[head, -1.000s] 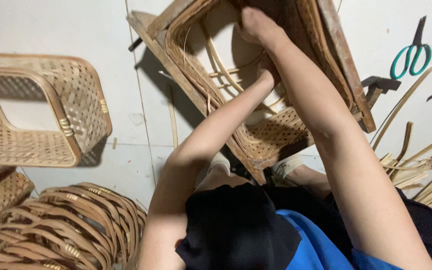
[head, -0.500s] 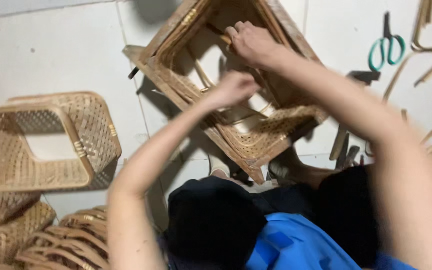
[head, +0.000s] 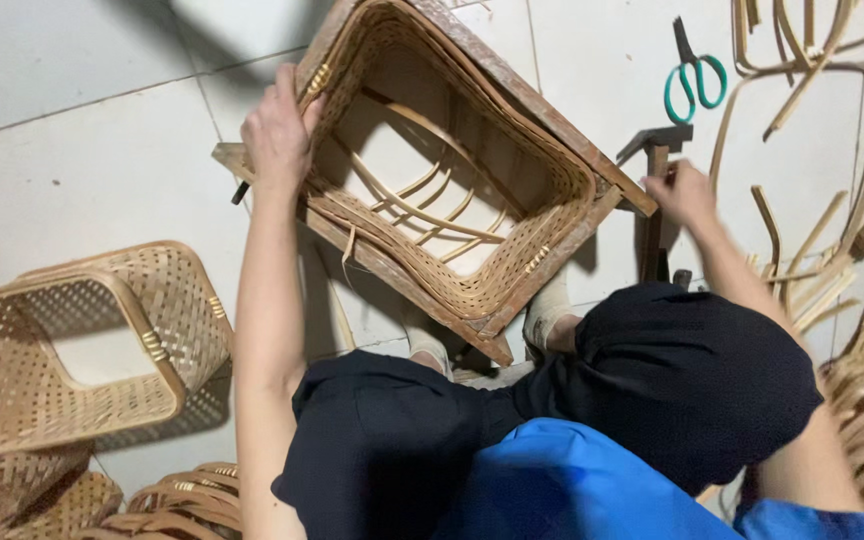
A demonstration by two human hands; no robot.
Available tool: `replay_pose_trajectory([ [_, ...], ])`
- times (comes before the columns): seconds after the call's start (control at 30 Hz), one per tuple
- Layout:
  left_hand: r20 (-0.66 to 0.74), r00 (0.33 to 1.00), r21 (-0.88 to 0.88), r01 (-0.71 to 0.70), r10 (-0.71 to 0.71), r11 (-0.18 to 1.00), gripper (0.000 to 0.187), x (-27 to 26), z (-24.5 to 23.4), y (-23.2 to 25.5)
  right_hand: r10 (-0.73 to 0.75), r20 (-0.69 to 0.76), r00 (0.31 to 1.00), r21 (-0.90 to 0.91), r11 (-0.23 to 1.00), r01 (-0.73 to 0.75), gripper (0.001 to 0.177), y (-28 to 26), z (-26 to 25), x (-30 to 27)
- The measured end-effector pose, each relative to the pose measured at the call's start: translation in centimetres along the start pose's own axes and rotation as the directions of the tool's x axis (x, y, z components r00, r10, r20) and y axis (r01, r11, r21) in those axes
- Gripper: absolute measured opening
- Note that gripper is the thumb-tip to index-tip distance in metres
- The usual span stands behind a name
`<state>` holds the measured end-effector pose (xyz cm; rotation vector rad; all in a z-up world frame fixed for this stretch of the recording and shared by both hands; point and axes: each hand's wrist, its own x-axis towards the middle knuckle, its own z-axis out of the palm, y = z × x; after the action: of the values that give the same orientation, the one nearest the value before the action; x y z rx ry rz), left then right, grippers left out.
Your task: The person weaves a rectangular basket by inserting thin wooden strips into a wooden mold. They use a hammer to secure the strips and adjust the basket's position as needed.
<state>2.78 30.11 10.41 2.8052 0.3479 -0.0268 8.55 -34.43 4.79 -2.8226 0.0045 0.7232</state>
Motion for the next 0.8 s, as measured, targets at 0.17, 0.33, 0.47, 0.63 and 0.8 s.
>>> replay_pose_trajectory([
  [0.17, 0.029, 0.984, 0.012, 0.174, -0.174, 0.985, 0.051, -1.3, 0.6, -0.8, 0.213, 0.045, 0.976, 0.244, 0.945, -0.218, 0.043, 1.4, 1.5, 0.5],
  [0.33, -0.185, 0.963, 0.116, 0.22, -0.196, 0.969, 0.049, -3.6, 0.9, -2.2, 0.082, -0.011, 0.997, 0.398, 0.915, -0.071, 0.028, -0.4, -9.7, -0.2],
  [0.47, -0.067, 0.904, 0.024, 0.424, -0.421, 0.906, 0.046, -5.2, -0.1, -2.8, -0.195, -0.044, 0.98, 0.546, 0.816, 0.187, 0.034, -5.6, -19.3, 0.6],
  [0.63, 0.258, 0.834, -0.118, 0.528, -0.487, 0.841, 0.048, -7.7, -2.0, -3.8, -0.505, -0.154, 0.849, 0.855, 0.363, 0.371, 0.048, -19.4, -20.1, 0.3],
  [0.8, 0.03, 0.93, -0.298, 0.359, -0.367, 0.884, 0.046, -8.1, -1.8, -4.4, -0.638, -0.278, 0.718, 0.863, 0.162, 0.478, 0.032, -37.8, -12.4, -0.9],
])
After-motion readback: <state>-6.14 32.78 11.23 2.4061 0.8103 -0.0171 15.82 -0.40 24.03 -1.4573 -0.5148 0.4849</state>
